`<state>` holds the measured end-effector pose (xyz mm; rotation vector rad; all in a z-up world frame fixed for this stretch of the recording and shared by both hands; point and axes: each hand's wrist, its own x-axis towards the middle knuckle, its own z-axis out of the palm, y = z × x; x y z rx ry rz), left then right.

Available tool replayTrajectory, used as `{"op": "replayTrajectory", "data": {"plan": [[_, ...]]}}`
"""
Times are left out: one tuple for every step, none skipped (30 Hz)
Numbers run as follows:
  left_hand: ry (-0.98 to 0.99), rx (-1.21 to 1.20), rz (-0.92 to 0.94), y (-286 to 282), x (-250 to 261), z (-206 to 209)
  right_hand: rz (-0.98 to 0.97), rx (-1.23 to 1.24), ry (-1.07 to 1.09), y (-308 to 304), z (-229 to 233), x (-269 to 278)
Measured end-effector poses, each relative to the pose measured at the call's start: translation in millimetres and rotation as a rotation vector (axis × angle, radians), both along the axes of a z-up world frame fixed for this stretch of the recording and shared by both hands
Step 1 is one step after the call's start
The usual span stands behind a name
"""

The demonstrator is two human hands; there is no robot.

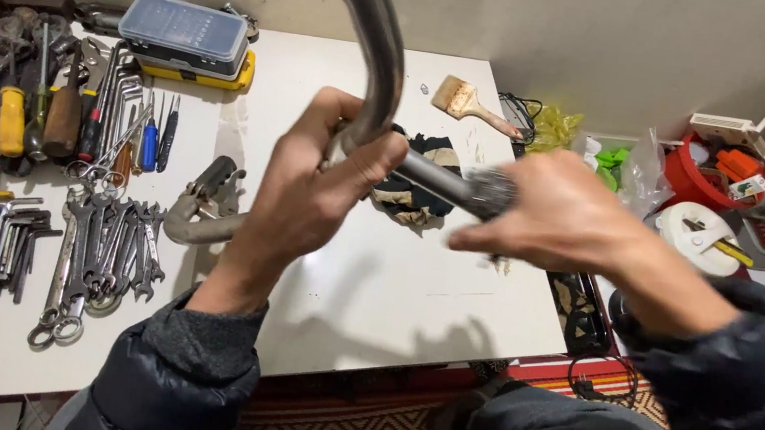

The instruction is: Cleaning bicycle handlebars using steel wool and a cloth at a workbench.

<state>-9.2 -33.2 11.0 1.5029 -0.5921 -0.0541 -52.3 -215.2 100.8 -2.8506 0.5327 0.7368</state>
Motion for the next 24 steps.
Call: {"op": "replayTrajectory", "data": {"plan": [[0.000,0.002,-0.001,-2,-2,0,-0.001,0.002,0.000,11,2,3],[0.046,0.003,0.024,-4,-3,0,0.048,0.035,-0.079,22,4,7],[0.094,0.001,0.050,-6,-4,0,0.096,0.065,-0.158,34,6,11],[0.094,0.002,0.052,-3,-5,4,0.097,0.066,-0.158,34,10,10],[0.071,-0.027,-0.001,-1,-7,7,0.040,0.129,-0.117,33,13,8],[0.047,-0.056,-0.054,2,-8,10,-0.018,0.192,-0.076,33,16,7],[0.050,-0.057,-0.047,4,-2,6,-0.012,0.192,-0.072,20,14,5],[-0.055,-0.043,-0.024,7,3,2,-0.022,0.149,-0.021,8,11,3],[-0.163,-0.029,-0.003,9,7,-4,-0.035,0.107,0.026,-4,7,-1],[-0.163,-0.028,0.001,14,8,-2,-0.031,0.108,0.026,-15,1,-8],[-0.101,-0.026,0.018,16,9,1,-0.154,0.167,0.015,-27,-2,-14],[-0.040,-0.023,0.036,18,10,5,-0.278,0.226,0.003,-40,-5,-19],[-0.039,-0.021,0.039,18,10,7,-0.274,0.228,0.005,-44,-5,-18],[-0.038,-0.010,0.041,18,9,9,-0.221,0.167,-0.009,-47,-6,-18],[-0.039,0.002,0.038,17,9,10,-0.172,0.106,-0.026,-51,-7,-19],[-0.040,0.004,0.035,16,10,7,-0.175,0.108,-0.027,-50,-11,-18],[-0.079,0.002,0.062,15,11,6,-0.107,0.056,-0.060,-49,-14,-17],[-0.117,0.000,0.090,14,12,4,-0.040,0.004,-0.092,-48,-17,-16],[-0.119,0.003,0.087,10,13,-1,-0.043,0.007,-0.094,-46,-27,-9],[-0.097,0.022,0.067,7,14,-6,0.173,-0.138,-0.246,-43,-37,-1],[-0.069,0.045,0.048,4,13,-11,0.384,-0.279,-0.395,-40,-47,5],[-0.065,0.051,0.044,0,7,-2,0.381,-0.273,-0.390,-34,-56,11],[0.050,0.085,0.090,-4,1,6,0.570,-0.389,-0.683,-27,-67,17],[0.165,0.120,0.136,-7,-5,13,0.750,-0.504,-0.982,-20,-77,24]]}}
